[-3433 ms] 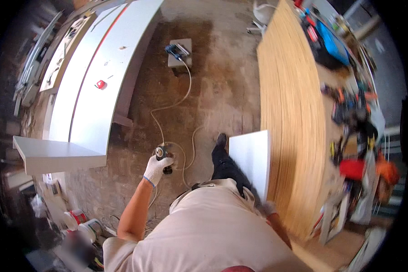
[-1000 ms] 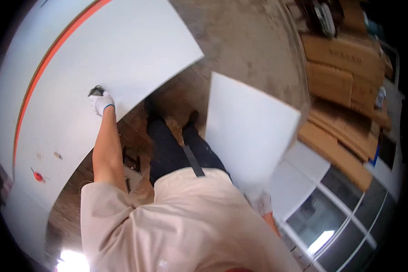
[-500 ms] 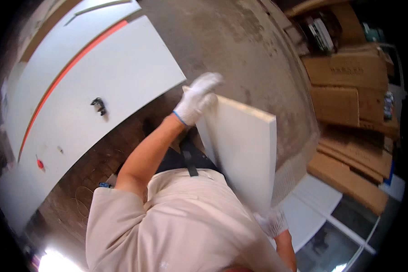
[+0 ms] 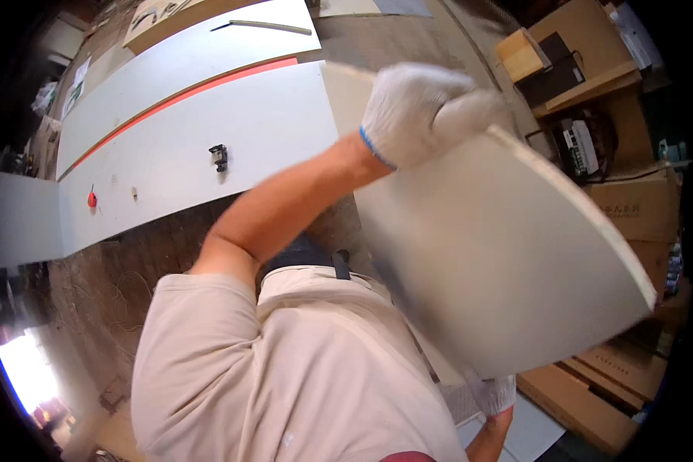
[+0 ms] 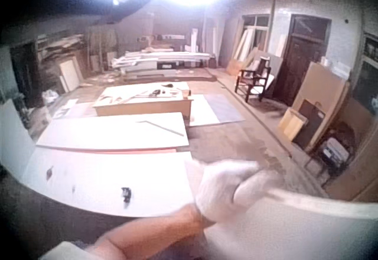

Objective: The person uses a power drill to make holes in a white board, then retrieves a hinge and a square ruler from a workbench. They position the board on a table, place the ruler on it, and mark measurements with a pen.

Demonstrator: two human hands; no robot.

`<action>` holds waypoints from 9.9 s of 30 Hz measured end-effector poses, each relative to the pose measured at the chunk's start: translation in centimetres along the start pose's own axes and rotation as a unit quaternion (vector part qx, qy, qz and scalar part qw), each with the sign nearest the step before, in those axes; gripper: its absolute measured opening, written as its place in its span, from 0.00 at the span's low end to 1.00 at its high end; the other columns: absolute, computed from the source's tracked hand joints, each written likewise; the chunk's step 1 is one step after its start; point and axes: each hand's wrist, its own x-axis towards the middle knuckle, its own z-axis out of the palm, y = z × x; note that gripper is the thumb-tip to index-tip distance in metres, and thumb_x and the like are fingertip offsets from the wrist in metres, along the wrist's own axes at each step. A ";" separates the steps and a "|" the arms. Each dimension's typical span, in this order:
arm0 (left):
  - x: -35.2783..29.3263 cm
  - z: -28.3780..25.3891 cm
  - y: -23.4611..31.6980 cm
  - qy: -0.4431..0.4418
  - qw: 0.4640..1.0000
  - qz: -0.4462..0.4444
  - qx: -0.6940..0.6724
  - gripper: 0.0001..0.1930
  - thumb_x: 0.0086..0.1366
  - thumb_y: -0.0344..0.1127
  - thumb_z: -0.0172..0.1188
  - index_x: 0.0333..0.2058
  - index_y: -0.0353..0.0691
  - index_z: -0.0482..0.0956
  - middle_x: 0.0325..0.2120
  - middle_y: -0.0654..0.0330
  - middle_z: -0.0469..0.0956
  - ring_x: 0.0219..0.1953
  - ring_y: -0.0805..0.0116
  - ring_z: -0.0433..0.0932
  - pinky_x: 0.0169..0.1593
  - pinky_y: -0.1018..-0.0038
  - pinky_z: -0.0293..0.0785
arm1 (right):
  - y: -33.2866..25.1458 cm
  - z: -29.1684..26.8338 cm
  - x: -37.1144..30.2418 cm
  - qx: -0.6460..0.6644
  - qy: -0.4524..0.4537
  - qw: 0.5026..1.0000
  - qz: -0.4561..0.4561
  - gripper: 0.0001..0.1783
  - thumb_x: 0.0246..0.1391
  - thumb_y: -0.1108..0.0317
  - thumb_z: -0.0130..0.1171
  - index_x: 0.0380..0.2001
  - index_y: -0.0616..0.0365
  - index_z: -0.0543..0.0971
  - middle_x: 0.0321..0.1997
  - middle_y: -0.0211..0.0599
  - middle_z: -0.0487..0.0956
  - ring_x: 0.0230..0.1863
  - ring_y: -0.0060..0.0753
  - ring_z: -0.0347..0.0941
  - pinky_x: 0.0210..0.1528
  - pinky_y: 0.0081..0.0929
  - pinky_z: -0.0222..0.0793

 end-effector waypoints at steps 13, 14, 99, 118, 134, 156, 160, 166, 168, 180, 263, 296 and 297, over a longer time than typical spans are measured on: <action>16.9 -6.0 -2.7 -0.047 0.988 0.083 0.121 0.31 0.76 0.57 0.57 0.17 0.44 0.85 0.13 0.57 0.80 0.16 0.64 0.82 0.23 0.62 0.73 | -4.2 13.8 26.4 0.002 0.309 0.918 -0.250 0.16 0.57 0.66 0.71 0.48 0.56 0.85 0.52 0.42 0.84 0.52 0.48 0.80 0.56 0.44 0.76; 17.4 -7.0 -3.5 -0.055 0.978 0.116 0.164 0.29 0.78 0.50 0.54 0.19 0.39 0.83 0.16 0.57 0.80 0.20 0.68 0.80 0.26 0.67 0.73 | -5.6 14.7 28.6 0.005 0.324 0.909 -0.263 0.15 0.58 0.65 0.71 0.48 0.55 0.85 0.52 0.42 0.83 0.52 0.49 0.80 0.56 0.43 0.76; 1.7 8.7 -13.5 0.535 0.413 -0.526 0.516 0.23 0.71 0.48 0.64 0.53 0.35 0.81 0.45 0.44 0.86 0.49 0.52 0.85 0.55 0.63 0.77 | -15.4 4.3 90.8 0.137 -0.470 0.728 -0.480 0.23 0.66 0.66 0.61 0.60 0.67 0.80 0.58 0.47 0.85 0.59 0.34 0.82 0.63 0.29 0.74; -0.1 10.9 -13.7 0.548 0.430 -0.503 0.511 0.23 0.70 0.49 0.63 0.56 0.39 0.81 0.49 0.42 0.84 0.54 0.44 0.82 0.58 0.58 0.76 | -14.1 -6.5 87.6 -0.010 -0.361 0.665 -0.653 0.27 0.66 0.63 0.60 0.65 0.64 0.76 0.63 0.52 0.81 0.63 0.43 0.80 0.66 0.35 0.75; -7.4 10.2 -22.5 0.594 0.329 -0.581 0.450 0.22 0.67 0.43 0.67 0.52 0.32 0.81 0.46 0.48 0.86 0.49 0.54 0.85 0.56 0.62 0.78 | -38.3 13.2 111.8 0.132 -0.393 0.701 -0.581 0.62 0.54 0.60 0.78 0.80 0.62 0.47 0.81 0.64 0.54 0.81 0.58 0.53 0.77 0.49 0.61; -21.0 11.1 -39.4 0.815 0.148 -0.489 0.272 0.33 0.64 0.63 0.70 0.45 0.33 0.82 0.38 0.56 0.85 0.41 0.64 0.82 0.48 0.65 0.77 | -36.6 30.2 119.2 -0.014 -0.217 0.827 -0.519 0.51 0.58 0.20 0.56 0.26 0.71 0.75 0.22 0.46 0.74 0.28 0.38 0.68 0.36 0.42 0.73; -26.7 13.6 -43.6 0.836 0.128 -0.497 0.195 0.30 0.65 0.60 0.68 0.46 0.32 0.82 0.39 0.50 0.86 0.43 0.59 0.83 0.48 0.63 0.77 | -35.7 36.3 116.4 -0.126 -0.238 0.819 -0.507 0.54 0.58 0.18 0.51 0.29 0.74 0.79 0.30 0.60 0.80 0.36 0.52 0.77 0.48 0.45 0.74; -31.6 16.0 -48.3 0.766 0.078 -0.620 0.151 0.34 0.66 0.63 0.64 0.45 0.28 0.82 0.40 0.43 0.85 0.46 0.51 0.84 0.51 0.59 0.76 | -31.4 43.0 118.7 -0.268 -0.250 0.794 -0.486 0.59 0.57 0.15 0.46 0.40 0.76 0.83 0.42 0.68 0.83 0.50 0.66 0.80 0.58 0.49 0.72; -32.8 16.4 -49.5 0.754 0.076 -0.633 0.158 0.35 0.66 0.63 0.64 0.45 0.28 0.82 0.39 0.44 0.85 0.45 0.52 0.83 0.51 0.59 0.76 | -31.0 43.9 119.0 -0.291 -0.256 0.783 -0.487 0.57 0.60 0.18 0.45 0.40 0.77 0.83 0.45 0.67 0.84 0.52 0.64 0.80 0.57 0.47 0.73; -26.2 35.1 -51.0 0.738 0.133 -0.658 0.067 0.30 0.73 0.57 0.58 0.47 0.28 0.80 0.41 0.43 0.85 0.44 0.53 0.85 0.51 0.59 0.78 | -16.6 32.2 124.3 -0.276 -0.340 0.791 -0.428 0.35 0.63 0.39 0.61 0.38 0.70 0.81 0.36 0.58 0.83 0.41 0.46 0.81 0.49 0.40 0.75; -23.1 35.6 -50.0 0.655 0.204 -0.727 0.015 0.36 0.65 0.47 0.65 0.65 0.29 0.73 0.61 0.37 0.77 0.66 0.44 0.75 0.69 0.60 0.68 | -18.2 25.6 128.3 -0.247 -0.298 0.777 -0.497 0.32 0.56 0.55 0.68 0.61 0.57 0.76 0.60 0.57 0.80 0.63 0.59 0.76 0.65 0.47 0.72; -19.7 72.3 -28.9 0.567 0.208 -0.796 0.037 0.24 0.66 0.46 0.66 0.58 0.44 0.81 0.47 0.50 0.84 0.43 0.56 0.83 0.48 0.61 0.80 | -4.1 16.1 108.5 -0.182 -0.590 0.724 -0.306 0.26 0.59 0.70 0.65 0.61 0.68 0.78 0.38 0.46 0.86 0.32 0.43 0.84 0.29 0.39 0.83; -19.5 74.2 -29.0 0.562 0.206 -0.800 0.020 0.24 0.66 0.47 0.65 0.57 0.44 0.81 0.47 0.50 0.84 0.43 0.56 0.83 0.48 0.61 0.80 | -4.6 15.6 106.3 -0.191 -0.583 0.725 -0.313 0.26 0.59 0.70 0.64 0.60 0.69 0.78 0.39 0.47 0.85 0.31 0.42 0.84 0.29 0.39 0.83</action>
